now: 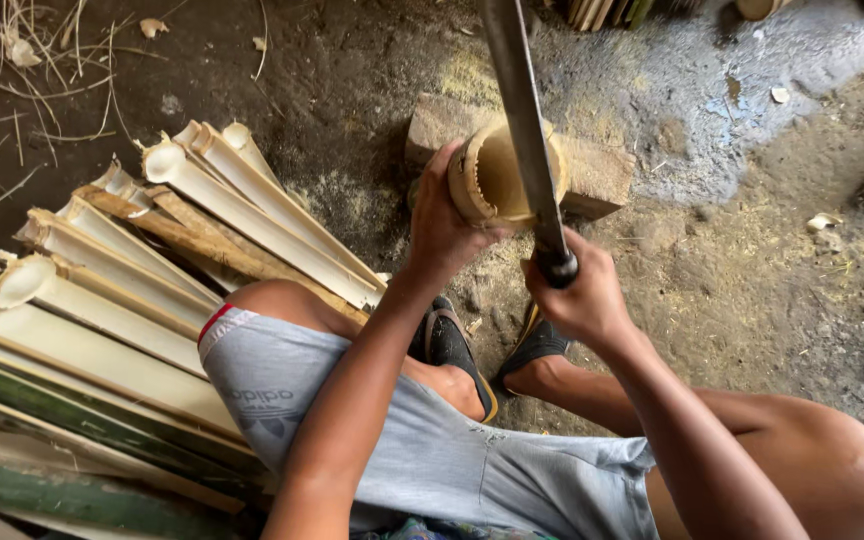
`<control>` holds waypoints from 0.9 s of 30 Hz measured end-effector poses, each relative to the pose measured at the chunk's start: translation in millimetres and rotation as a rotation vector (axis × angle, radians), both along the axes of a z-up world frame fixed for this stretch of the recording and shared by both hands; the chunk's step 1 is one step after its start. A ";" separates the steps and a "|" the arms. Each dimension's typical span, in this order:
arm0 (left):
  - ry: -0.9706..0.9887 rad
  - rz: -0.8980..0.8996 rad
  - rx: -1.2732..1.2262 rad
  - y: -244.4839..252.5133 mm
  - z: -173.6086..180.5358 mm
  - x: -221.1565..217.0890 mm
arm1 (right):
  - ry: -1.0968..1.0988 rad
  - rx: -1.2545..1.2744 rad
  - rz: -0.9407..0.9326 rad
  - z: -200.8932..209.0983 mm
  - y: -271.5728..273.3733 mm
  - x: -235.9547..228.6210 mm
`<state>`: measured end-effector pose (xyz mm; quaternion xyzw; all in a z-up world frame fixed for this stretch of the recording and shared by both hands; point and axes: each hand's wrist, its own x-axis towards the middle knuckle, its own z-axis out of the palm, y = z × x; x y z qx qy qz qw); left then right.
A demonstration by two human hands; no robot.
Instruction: The person splits bamboo stalks into thin strips using a machete and a wooden block. They repeatedly strike the bamboo to separate it and then stack the resulting strips.
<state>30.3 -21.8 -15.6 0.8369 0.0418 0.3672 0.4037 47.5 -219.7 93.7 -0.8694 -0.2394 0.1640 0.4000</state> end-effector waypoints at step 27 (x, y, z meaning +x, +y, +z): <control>0.108 0.076 -0.397 -0.5 35.3 -6.4 | 0.077 -0.036 -0.043 63.9 27.5 -60.7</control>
